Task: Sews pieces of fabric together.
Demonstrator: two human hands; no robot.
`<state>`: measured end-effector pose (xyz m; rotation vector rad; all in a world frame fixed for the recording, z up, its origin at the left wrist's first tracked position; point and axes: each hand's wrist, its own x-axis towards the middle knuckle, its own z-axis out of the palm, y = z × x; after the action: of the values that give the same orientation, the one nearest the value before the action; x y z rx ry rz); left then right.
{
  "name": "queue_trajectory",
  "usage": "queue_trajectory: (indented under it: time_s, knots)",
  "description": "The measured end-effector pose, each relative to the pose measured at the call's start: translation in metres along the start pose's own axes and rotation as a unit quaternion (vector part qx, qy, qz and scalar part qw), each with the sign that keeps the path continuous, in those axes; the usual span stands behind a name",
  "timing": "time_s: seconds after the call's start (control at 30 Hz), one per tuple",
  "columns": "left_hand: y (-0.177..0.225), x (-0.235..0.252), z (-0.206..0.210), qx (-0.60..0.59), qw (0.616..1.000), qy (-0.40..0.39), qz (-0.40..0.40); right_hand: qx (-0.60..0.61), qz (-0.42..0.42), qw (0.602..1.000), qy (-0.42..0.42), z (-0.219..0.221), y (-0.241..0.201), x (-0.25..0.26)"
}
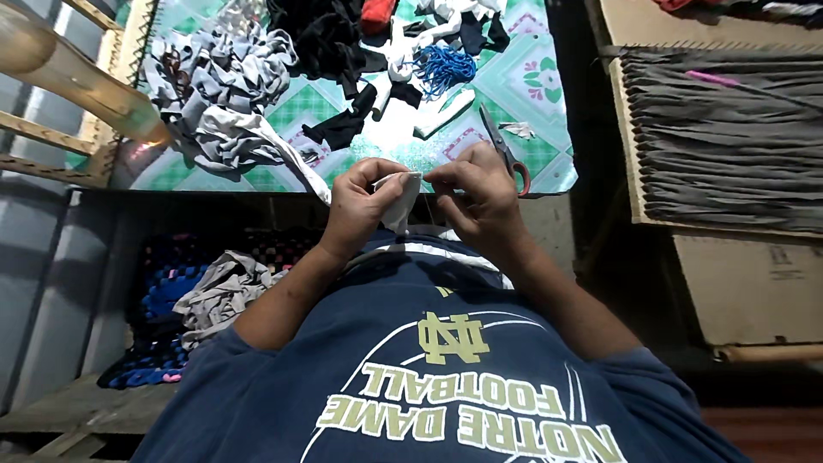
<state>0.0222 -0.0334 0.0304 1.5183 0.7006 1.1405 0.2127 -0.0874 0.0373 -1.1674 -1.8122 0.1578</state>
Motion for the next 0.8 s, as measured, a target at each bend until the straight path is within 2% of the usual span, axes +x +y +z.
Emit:
queue_trajectory:
  time_s: [0.5, 0.6, 0.7, 0.8]
  knots:
    - [0.003, 0.0002, 0.0005, 0.032, 0.999, -0.004, 0.012, -0.024, -0.012, 1.0, 0.001, -0.0006, -0.0013, 0.0015]
    - [0.0024, -0.0003, 0.0013, 0.116, 0.991, 0.001, 0.062, -0.061, -0.028, 0.998, 0.008, 0.0001, -0.0033, 0.002]
    - [-0.0019, -0.0001, 0.001, 0.208, 0.967, 0.012, 0.149, -0.095, -0.038, 0.995, 0.019, 0.0025, -0.0044, 0.0018]
    - [-0.0016, -0.0006, 0.0, 0.264, 0.943, 0.012, 0.202, -0.1, -0.045, 0.994, 0.016, 0.0037, -0.0043, 0.0017]
